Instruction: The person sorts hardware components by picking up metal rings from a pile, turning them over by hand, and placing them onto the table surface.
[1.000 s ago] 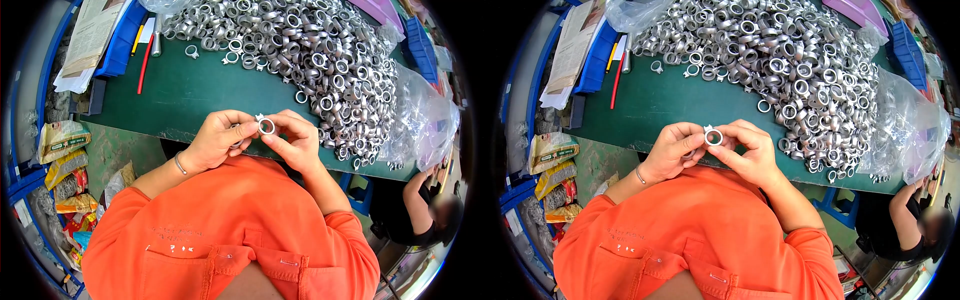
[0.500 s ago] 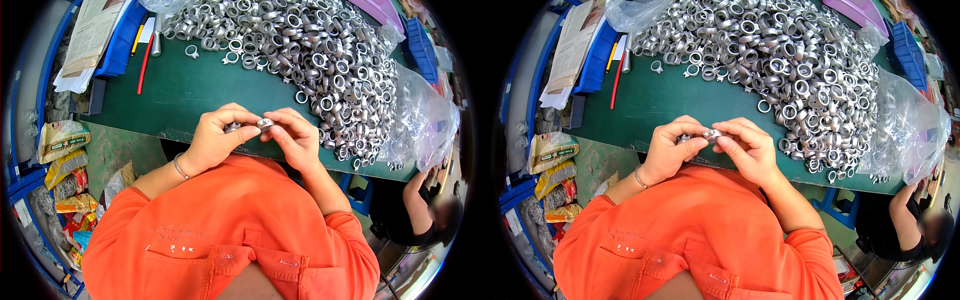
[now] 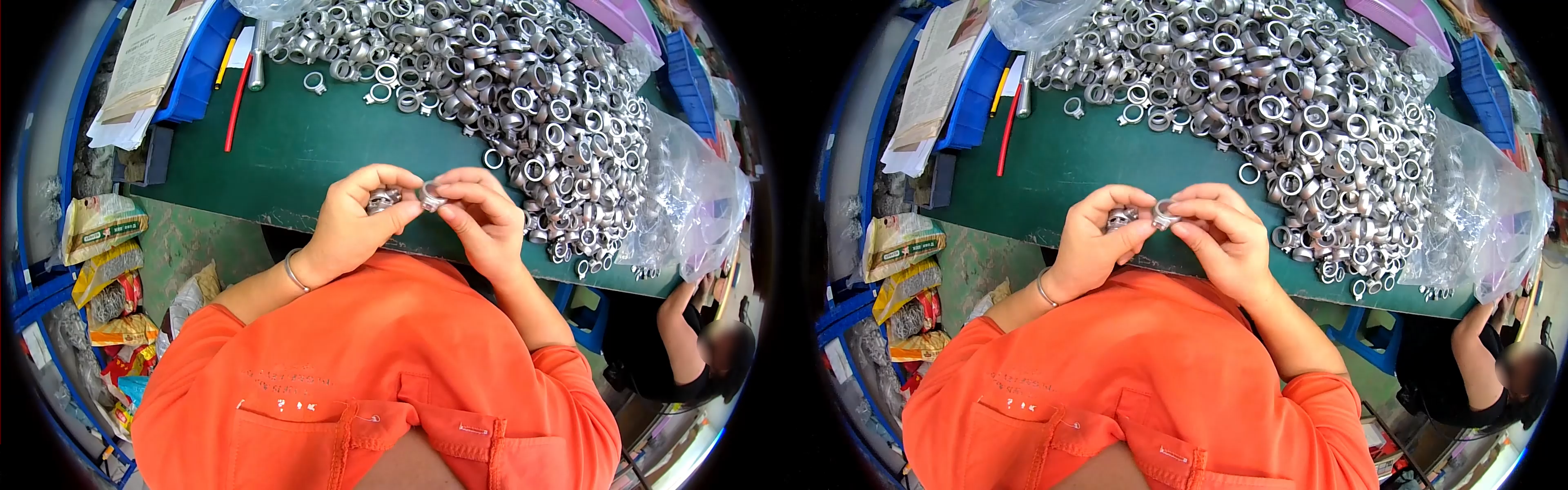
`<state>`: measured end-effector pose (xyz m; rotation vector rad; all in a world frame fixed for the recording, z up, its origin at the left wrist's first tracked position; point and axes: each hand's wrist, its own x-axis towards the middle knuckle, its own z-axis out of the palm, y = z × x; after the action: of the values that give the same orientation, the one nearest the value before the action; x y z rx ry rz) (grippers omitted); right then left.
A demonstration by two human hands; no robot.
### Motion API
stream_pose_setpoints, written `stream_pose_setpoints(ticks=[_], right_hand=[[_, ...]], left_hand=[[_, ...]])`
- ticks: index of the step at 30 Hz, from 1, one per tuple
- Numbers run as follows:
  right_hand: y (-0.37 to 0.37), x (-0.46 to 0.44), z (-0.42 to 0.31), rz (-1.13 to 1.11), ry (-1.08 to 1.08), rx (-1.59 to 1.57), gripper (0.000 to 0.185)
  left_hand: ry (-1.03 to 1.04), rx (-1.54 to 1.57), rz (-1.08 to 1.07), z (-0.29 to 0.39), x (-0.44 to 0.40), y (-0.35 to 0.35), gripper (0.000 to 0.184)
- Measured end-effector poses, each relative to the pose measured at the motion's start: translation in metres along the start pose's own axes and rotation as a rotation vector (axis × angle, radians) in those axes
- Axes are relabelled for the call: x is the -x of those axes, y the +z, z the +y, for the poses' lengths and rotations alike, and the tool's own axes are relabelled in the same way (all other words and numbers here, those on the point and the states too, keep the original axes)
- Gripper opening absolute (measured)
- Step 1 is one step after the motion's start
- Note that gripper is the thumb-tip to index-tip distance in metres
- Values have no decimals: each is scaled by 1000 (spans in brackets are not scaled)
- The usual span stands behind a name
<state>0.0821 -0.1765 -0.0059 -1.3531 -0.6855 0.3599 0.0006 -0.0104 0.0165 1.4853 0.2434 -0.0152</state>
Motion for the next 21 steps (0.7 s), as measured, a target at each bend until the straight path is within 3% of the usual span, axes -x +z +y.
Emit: stream_pose_setpoints(ticks=[2, 4, 6, 10, 12, 14, 17, 21], right_hand=[[7, -1, -1, 77, -70, 37, 18], [7, -2, -3, 155, -142, 77, 19], [2, -3, -7, 68, -414, 604, 26], [6, -4, -6, -194, -567, 513, 24], [1, -4, -11, -93, -483, 603, 19], [-11, -13, -21, 76, -122, 1370, 12], [-23, -12, -6, 6, -149, 1588, 10], [-17, -10, -12, -150, -135, 1399, 9]], left_hand=[[-215, 396, 2, 1, -2, -1, 18], [-211, 444, -5, -2, -5, 2, 19], [-261, 550, -20, -3, -5, 3, 19], [-442, 691, -113, -13, -8, -6, 27], [-500, 789, -69, -6, -8, -2, 31], [-495, 775, -66, -6, -9, -3, 32], [-472, 779, -95, -11, -11, -6, 34], [-435, 813, -88, -7, -7, -7, 38]])
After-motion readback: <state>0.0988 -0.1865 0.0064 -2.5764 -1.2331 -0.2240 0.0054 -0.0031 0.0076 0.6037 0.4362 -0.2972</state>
